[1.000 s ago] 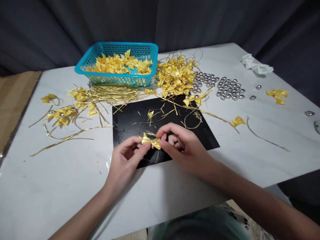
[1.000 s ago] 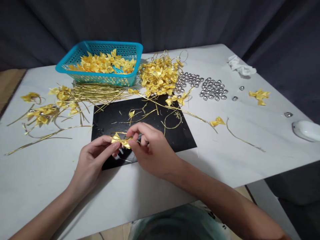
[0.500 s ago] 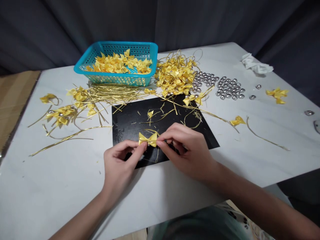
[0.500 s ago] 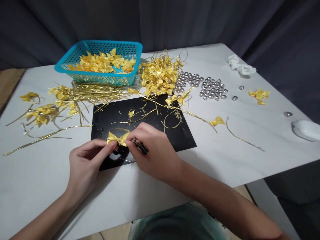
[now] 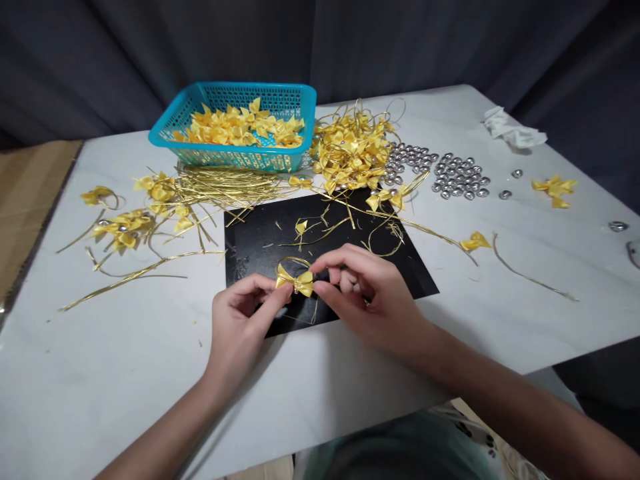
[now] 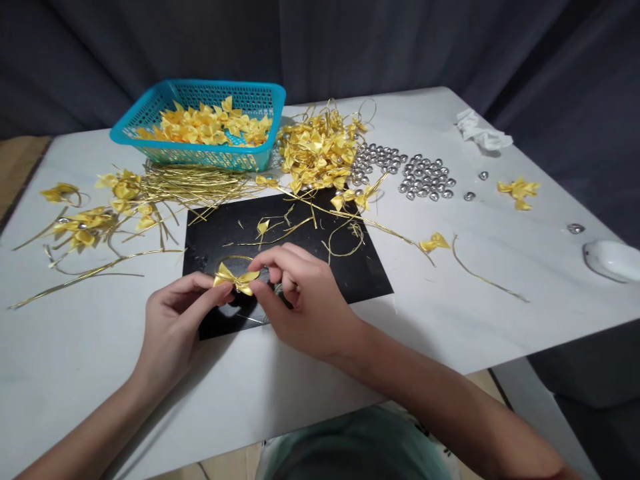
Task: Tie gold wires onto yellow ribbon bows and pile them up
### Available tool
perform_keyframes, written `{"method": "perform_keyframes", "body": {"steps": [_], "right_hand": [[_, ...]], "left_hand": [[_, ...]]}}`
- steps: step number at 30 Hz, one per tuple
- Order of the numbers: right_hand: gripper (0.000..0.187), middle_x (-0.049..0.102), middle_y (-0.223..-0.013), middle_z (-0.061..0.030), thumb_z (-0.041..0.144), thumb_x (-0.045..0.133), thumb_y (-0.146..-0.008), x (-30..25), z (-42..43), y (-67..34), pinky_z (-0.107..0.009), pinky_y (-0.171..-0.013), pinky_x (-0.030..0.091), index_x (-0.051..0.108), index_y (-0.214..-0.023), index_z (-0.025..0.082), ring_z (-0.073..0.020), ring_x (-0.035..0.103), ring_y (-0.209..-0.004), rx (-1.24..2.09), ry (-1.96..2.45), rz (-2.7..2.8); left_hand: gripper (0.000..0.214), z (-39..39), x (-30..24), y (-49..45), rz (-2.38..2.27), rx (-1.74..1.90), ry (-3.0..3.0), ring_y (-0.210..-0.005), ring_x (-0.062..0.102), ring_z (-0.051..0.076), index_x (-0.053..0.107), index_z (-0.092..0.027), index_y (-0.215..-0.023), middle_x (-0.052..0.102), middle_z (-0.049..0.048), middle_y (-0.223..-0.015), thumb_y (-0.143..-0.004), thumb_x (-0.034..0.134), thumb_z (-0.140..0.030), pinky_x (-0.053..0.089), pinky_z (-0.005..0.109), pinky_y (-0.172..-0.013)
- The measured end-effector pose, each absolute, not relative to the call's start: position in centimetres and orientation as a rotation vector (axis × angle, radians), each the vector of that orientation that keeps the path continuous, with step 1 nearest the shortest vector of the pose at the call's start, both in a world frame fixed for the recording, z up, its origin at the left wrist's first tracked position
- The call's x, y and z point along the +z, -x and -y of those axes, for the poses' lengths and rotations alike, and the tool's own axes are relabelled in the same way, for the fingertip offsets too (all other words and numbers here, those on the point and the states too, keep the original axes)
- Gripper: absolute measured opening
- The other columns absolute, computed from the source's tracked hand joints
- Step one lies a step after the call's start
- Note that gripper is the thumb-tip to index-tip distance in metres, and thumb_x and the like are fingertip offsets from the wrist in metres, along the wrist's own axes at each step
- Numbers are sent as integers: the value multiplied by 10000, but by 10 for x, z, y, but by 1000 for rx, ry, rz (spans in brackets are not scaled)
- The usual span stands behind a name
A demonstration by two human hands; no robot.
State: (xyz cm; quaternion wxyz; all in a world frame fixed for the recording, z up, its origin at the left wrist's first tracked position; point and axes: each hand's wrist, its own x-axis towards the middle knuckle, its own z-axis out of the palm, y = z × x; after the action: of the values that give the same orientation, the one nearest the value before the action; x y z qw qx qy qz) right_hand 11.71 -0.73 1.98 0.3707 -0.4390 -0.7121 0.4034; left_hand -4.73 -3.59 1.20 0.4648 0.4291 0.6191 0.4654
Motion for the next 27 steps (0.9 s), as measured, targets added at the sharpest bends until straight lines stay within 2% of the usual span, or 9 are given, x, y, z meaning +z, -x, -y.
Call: {"method": "perform_keyframes", "body": {"steps": [3, 7, 17, 22, 27], "right_hand": [[98, 492, -673, 3, 189, 577, -797, 20, 8, -116, -154, -487, 361, 652, -826, 134, -67, 489, -598, 971, 1067, 1934], [75, 530, -722, 9, 197, 606, -786, 19, 8, -114, -154, -473, 355, 651, -787, 137, -23, 403, -479, 899, 1083, 1978], [111, 512, -721, 10, 156, 516, -836, 18, 9, -115, -180, -520, 338, 596, -761, 137, -46, 349, -510, 839, 1076, 2045], [122, 487, -758, -1, 148, 480, -848, 17, 9, -115, -188, -544, 342, 549, -749, 128, -53, 382, -555, 958, 1061, 2011], [140, 473, -740, 4, 150, 459, -856, 16, 6, -114, -192, -547, 339, 545, -748, 130, -52, 368, -543, 1005, 1040, 2059]], "left_hand": [[149, 36, 12, 47, -1523, 1111, -1060, -554, 516, 75, 635, -166, -572, 613, -35, -559, -699, 681, -228, 404, 158, -551], [149, 38, 12, 47, -1519, 1102, -1063, -550, 512, 78, 637, -167, -575, 615, -35, -558, -695, 687, -239, 401, 165, -549], [140, 36, 11, 47, -1459, 1084, -1123, -575, 501, 86, 600, -165, -604, 572, -35, -581, -711, 670, -222, 398, 175, -558], [90, 35, 14, 44, -1328, 1082, -1085, -732, 560, 102, 599, -163, -671, 618, -7, -762, -726, 659, -203, 441, 167, -656], [136, 33, 16, 41, -1302, 1015, -988, -588, 517, 70, 562, -153, -659, 569, -37, -617, -709, 676, -208, 420, 145, -569]]}}
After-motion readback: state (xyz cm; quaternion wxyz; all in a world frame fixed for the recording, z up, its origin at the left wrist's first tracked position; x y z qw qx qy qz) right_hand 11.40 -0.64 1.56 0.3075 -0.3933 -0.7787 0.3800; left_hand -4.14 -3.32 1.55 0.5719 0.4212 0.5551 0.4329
